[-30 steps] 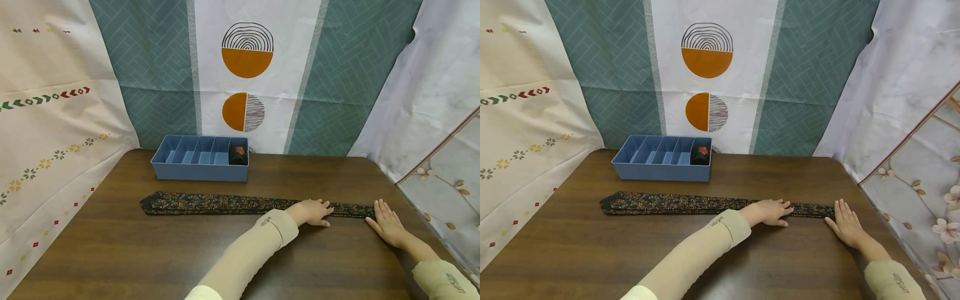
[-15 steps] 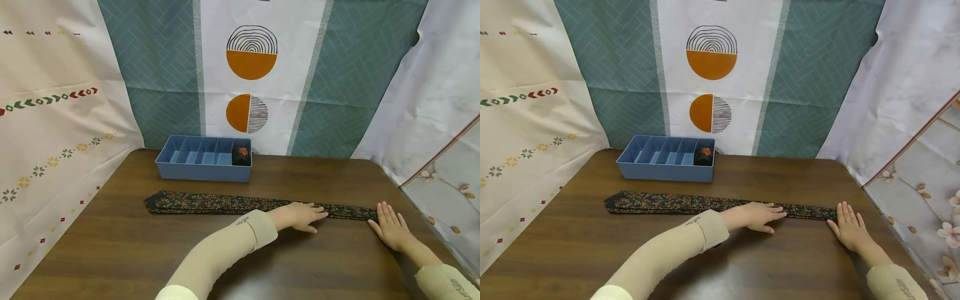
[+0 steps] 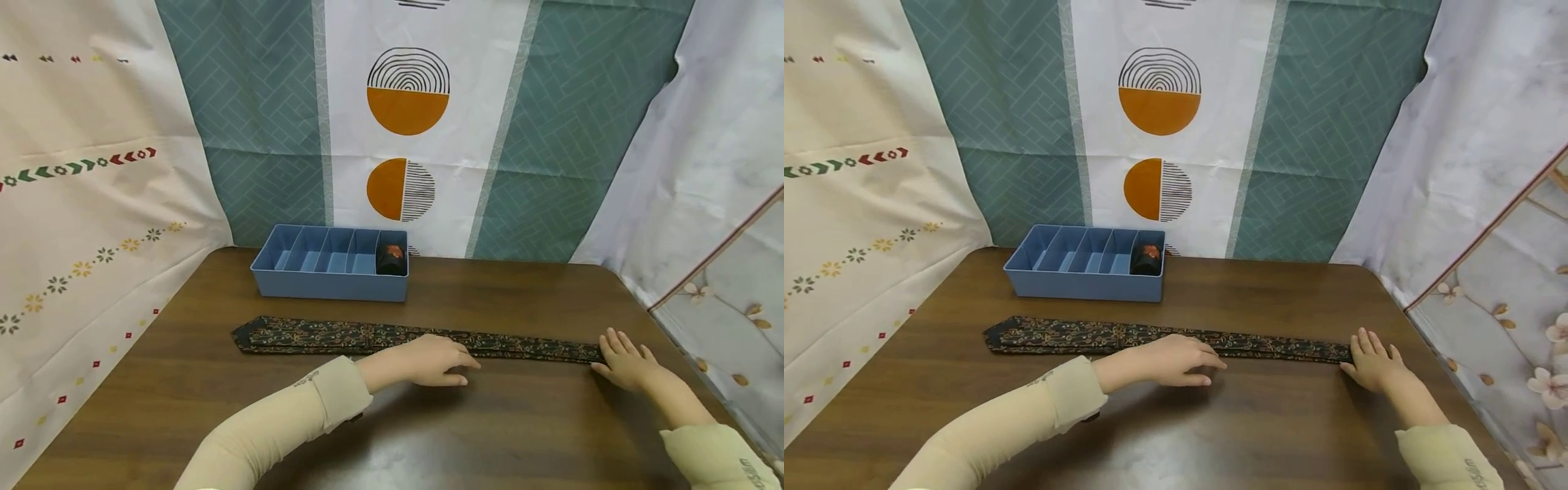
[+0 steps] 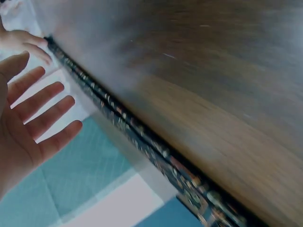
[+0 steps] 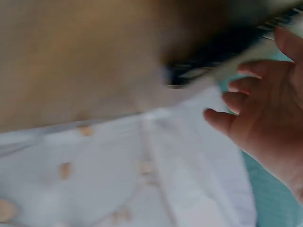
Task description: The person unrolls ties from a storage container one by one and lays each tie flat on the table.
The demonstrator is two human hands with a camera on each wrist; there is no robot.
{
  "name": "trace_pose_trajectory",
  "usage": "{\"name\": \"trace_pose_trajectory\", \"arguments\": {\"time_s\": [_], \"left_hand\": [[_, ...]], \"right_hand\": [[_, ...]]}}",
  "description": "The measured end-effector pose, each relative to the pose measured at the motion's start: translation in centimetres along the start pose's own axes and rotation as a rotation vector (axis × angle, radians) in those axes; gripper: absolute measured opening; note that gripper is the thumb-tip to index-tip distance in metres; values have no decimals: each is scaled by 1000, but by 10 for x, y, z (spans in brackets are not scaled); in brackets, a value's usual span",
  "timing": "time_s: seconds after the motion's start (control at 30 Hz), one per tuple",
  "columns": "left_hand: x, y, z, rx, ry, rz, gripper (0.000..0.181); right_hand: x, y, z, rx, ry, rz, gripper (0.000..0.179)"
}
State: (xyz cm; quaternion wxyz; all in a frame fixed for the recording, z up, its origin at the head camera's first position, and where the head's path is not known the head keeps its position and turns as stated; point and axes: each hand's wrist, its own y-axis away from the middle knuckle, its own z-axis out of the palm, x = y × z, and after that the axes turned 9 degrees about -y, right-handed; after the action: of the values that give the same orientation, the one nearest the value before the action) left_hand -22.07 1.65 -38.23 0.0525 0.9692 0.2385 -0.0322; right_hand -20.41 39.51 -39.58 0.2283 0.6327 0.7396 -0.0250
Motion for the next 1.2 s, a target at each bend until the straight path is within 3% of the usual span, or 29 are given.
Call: {"name": "trace_pose_trajectory", "arguments": {"time_s": [0.1,0.27,0.33,0.57,0.77,0.97,1.1,1.2], "left_hand": [[-5,18,-1,42,37,-24,38],[-11,47,-3,105,89,-115,38],[-15,59,-4,124,111,-147,37],[-28,101,-6,207,186,-216,36],[-41,133,-2,375,177,-305,31],[-58,155,6,524,159,-465,23],[-70,168,10,591,155,-581,21],[-82,171,9,655,129,-630,22]], "right_hand": [[-24,-8,-6,-80,-58,-40,76],[-51,-14,-5,-200,-238,-114,76],[-60,-15,-3,-203,-241,-140,75],[-91,-30,3,-108,-171,-301,62],[-124,-48,8,10,-52,-395,56],[-161,-62,12,135,-18,-446,46],[-190,-74,14,188,-30,-523,42],[-211,-83,15,225,-24,-591,38]]}}
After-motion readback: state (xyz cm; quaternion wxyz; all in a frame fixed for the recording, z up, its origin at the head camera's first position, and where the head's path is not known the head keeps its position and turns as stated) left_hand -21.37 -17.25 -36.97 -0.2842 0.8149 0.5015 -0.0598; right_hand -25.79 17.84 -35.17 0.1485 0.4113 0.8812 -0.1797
